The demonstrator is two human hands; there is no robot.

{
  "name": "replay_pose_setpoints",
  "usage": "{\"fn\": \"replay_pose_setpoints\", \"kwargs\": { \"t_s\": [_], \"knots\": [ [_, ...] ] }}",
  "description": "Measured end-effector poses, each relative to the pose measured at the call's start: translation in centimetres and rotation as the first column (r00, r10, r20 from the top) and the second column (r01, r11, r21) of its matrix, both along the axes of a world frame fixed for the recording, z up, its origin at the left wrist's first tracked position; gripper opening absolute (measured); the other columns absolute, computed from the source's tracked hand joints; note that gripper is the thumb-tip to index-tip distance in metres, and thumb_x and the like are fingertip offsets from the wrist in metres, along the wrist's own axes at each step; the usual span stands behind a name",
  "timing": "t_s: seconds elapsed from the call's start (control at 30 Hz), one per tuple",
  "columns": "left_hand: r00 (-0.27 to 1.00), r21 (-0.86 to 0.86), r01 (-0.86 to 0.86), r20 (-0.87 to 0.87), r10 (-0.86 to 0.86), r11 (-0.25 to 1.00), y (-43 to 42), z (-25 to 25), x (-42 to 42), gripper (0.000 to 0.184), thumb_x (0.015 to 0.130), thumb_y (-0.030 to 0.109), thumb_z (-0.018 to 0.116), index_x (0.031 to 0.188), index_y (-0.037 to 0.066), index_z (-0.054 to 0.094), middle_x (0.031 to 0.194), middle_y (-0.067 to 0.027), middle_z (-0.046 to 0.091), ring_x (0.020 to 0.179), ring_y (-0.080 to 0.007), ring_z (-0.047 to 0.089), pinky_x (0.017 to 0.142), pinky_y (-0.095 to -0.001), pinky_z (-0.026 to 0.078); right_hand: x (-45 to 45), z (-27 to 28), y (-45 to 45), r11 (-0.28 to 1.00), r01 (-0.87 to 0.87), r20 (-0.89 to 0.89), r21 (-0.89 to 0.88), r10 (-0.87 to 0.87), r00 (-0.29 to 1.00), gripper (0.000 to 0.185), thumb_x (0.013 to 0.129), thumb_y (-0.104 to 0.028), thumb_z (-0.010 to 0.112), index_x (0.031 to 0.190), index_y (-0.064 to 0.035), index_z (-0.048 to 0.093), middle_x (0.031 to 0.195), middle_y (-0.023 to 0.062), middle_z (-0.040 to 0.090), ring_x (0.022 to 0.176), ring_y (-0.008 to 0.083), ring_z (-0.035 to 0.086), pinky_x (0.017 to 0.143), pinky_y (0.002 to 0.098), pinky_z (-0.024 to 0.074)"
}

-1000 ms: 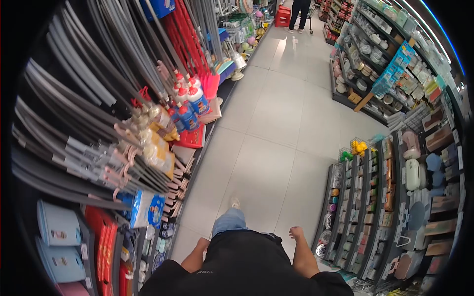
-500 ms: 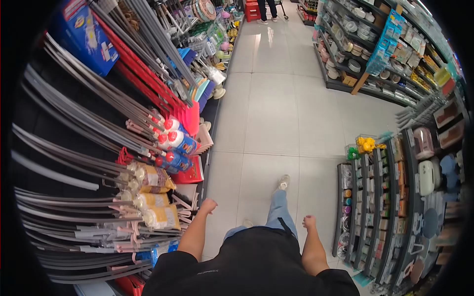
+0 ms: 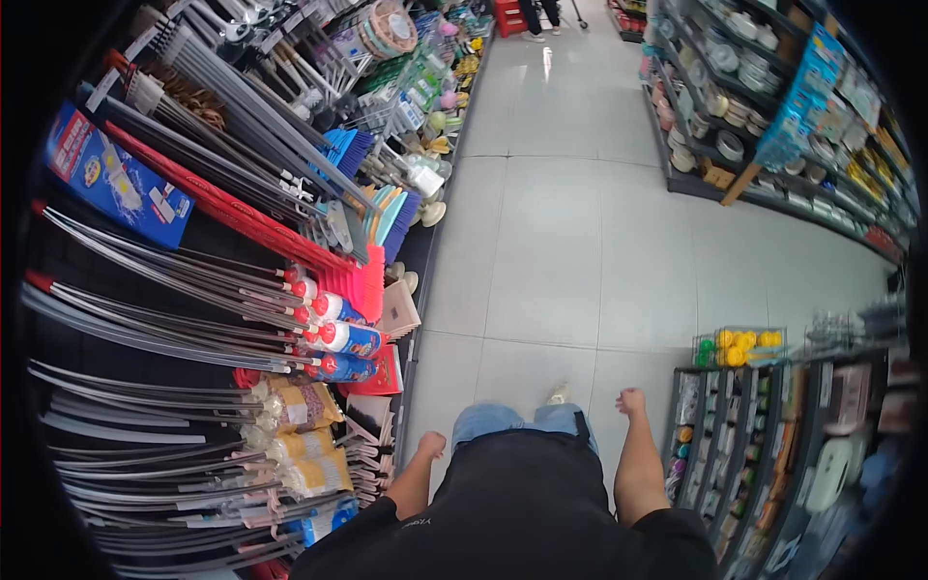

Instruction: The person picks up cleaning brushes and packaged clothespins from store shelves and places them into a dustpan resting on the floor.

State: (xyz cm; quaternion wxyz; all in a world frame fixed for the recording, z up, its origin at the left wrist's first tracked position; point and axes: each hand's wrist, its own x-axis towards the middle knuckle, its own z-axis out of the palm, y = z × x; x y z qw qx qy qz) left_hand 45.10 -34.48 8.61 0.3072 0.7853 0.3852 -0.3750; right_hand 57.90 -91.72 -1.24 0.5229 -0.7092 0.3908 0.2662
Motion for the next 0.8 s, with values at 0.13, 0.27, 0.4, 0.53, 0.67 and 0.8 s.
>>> {"fn": "replay_pose_setpoints", "kwargs": {
  "t_s": [0.13, 0.27, 0.4, 0.53, 0.67, 0.8],
  "knots": [
    [0.999, 0.032, 0.030, 0.015, -0.031, 0.999, -3.7, 1.6, 4.7, 0.021, 0.076, 0.010, 0.049, 0.071, -0.003, 0.064, 0.063, -0.0160, 0.064, 0.053, -0.0242, 0.065, 0.048, -0.0370, 0.054, 10.7, 3.4, -0.1, 1.000, 0.007, 0.122, 0.026, -0.010, 0.992, 0.020, 0.086, -0.015, 0.051, 0.099, -0.0006, 0.057, 0.074, 0.0139, 0.066, 0.054, 0.0212, 0.064, 0.042, 0.0321, 0.0497],
    [0.991, 0.037, 0.136, 0.003, -0.137, 0.990, -5.2, 1.0, 9.7, 0.019, 0.073, 0.010, 0.051, 0.072, 0.000, 0.068, 0.066, -0.0161, 0.066, 0.056, -0.0241, 0.067, 0.056, -0.0357, 0.055, 16.5, 4.3, 1.7, 0.997, -0.031, 0.133, 0.077, 0.021, 0.991, 0.022, 0.087, -0.015, 0.053, 0.102, -0.0001, 0.055, 0.074, 0.0144, 0.067, 0.055, 0.0211, 0.065, 0.043, 0.0310, 0.0504],
    [0.970, 0.022, 0.230, -0.083, -0.227, 0.973, -5.4, -1.3, 16.7, 0.017, 0.070, 0.010, 0.055, 0.073, 0.002, 0.069, 0.069, -0.0158, 0.067, 0.060, -0.0238, 0.068, 0.061, -0.0339, 0.055, 18.8, 1.6, 3.4, 0.989, -0.083, 0.022, 0.119, 0.081, 0.997, 0.021, 0.087, -0.015, 0.053, 0.102, -0.0006, 0.055, 0.077, 0.0158, 0.067, 0.055, 0.0233, 0.065, 0.045, 0.0337, 0.0513],
    [0.947, -0.023, 0.314, -0.065, -0.315, 0.949, -4.0, -2.5, 26.1, 0.015, 0.069, 0.009, 0.057, 0.073, 0.001, 0.070, 0.070, -0.0153, 0.068, 0.062, -0.0240, 0.068, 0.060, -0.0340, 0.055, 20.9, 2.2, 3.7, 0.989, -0.128, -0.240, 0.079, 0.144, 0.960, 0.022, 0.087, -0.017, 0.053, 0.103, -0.0027, 0.057, 0.082, 0.0156, 0.068, 0.064, 0.0260, 0.067, 0.051, 0.0388, 0.0523],
    [0.752, -0.096, 0.650, -0.056, -0.657, 0.753, -0.1, -7.3, 38.1, 0.018, 0.072, 0.010, 0.054, 0.075, 0.002, 0.070, 0.072, -0.0164, 0.068, 0.062, -0.0252, 0.068, 0.060, -0.0364, 0.055, 25.7, 5.0, 1.6, 0.997, -0.065, -0.325, 0.040, 0.075, 0.943, 0.024, 0.088, -0.022, 0.053, 0.106, -0.0054, 0.053, 0.082, 0.0148, 0.067, 0.071, 0.0283, 0.067, 0.058, 0.0411, 0.0530],
    [0.613, 0.187, 0.759, 0.116, -0.781, 0.623, 2.3, -7.7, 52.9, 0.027, 0.079, 0.019, 0.048, 0.081, 0.003, 0.069, 0.086, -0.0193, 0.067, 0.084, -0.0346, 0.065, 0.078, -0.0452, 0.051, 32.8, 3.1, 0.2, 0.992, 0.126, -0.135, -0.004, -0.125, 0.983, 0.025, 0.090, -0.024, 0.049, 0.106, -0.0043, 0.054, 0.077, 0.0144, 0.066, 0.061, 0.0256, 0.066, 0.051, 0.0381, 0.0518]
  ]
}}
